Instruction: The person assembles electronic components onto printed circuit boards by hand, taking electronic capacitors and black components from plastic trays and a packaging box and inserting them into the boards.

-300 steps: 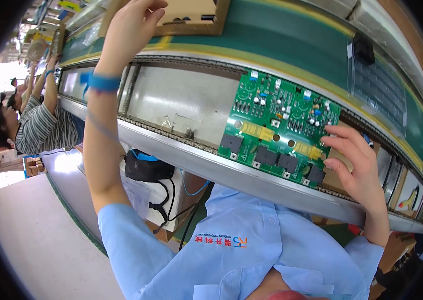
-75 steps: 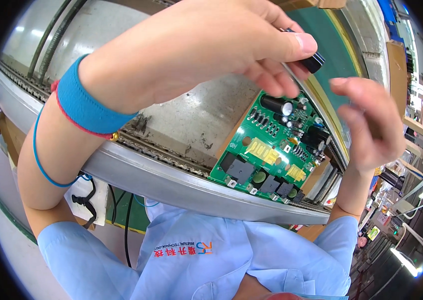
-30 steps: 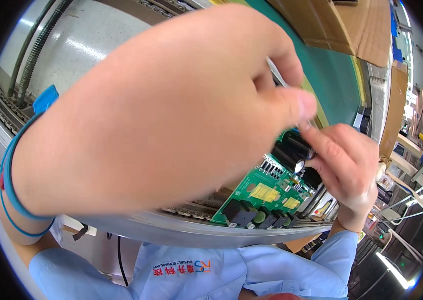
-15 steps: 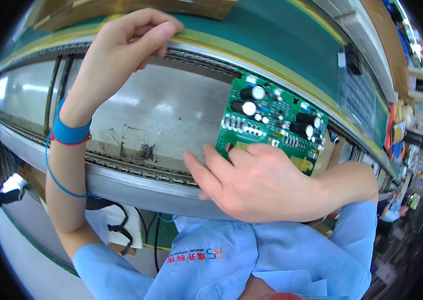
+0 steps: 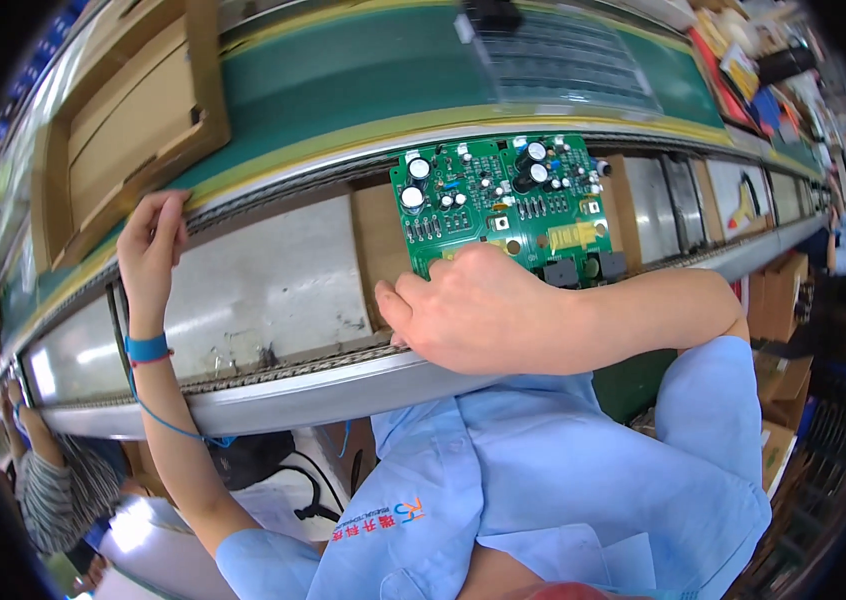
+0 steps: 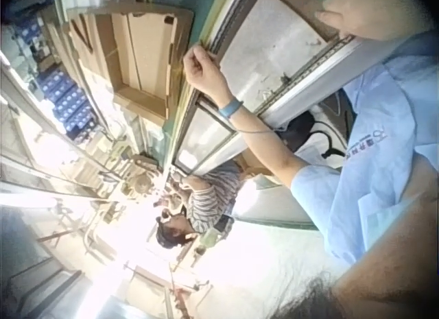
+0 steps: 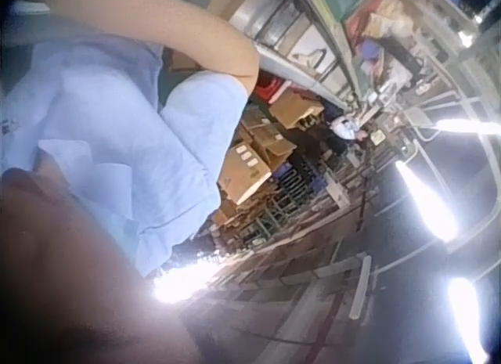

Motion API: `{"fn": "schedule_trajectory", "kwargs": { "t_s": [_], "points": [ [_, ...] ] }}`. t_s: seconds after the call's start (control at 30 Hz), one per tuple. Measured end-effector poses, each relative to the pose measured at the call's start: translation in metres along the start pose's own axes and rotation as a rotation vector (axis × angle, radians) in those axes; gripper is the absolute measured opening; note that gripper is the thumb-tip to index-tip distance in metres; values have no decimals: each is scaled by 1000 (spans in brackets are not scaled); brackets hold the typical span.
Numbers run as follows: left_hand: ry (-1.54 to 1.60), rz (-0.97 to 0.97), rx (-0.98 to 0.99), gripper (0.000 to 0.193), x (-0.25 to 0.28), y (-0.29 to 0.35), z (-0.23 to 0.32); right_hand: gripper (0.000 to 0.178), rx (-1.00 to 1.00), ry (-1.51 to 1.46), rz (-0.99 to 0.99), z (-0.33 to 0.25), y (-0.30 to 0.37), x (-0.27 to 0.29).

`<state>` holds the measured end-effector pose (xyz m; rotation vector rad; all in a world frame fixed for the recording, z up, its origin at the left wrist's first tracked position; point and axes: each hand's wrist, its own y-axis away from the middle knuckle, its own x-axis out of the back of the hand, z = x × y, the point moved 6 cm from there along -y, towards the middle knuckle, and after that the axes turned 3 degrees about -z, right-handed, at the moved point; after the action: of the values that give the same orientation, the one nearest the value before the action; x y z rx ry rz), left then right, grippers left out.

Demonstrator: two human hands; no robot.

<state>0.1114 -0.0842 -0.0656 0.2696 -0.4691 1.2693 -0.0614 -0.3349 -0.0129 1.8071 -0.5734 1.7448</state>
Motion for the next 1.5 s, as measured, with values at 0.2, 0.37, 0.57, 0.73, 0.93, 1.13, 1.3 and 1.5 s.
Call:
{"fn": "schedule_trajectory", "kwargs": {
  "t_s": [0.2,0.37,0.57,0.73,0.93,1.13,1.3,1.5],
  "points": [
    [-16,21,-43,19,-10,-10,-1,19,-271,-59,36,44,69,-11],
    [-41,104,-74,20,-7,-3,-6,6,-456,-31,60,73,125,-16],
    [-90,152,-82,17,-13,3,10,18,-795,-47,-57,110,193,-25],
    [-83,192,-86,17,-12,7,11,13,-954,28,-3,137,235,-25],
    [-113,209,-109,15,-18,2,18,17,-1074,106,-9,166,293,-35],
    [-55,209,-88,14,-16,5,13,13,-1243,117,-78,198,335,-44],
    [-82,204,-106,14,-16,4,16,11,-1304,146,-114,226,370,-53],
    [-56,202,-95,14,-15,7,15,13,-1386,180,-122,243,413,-59]
  ]
}}
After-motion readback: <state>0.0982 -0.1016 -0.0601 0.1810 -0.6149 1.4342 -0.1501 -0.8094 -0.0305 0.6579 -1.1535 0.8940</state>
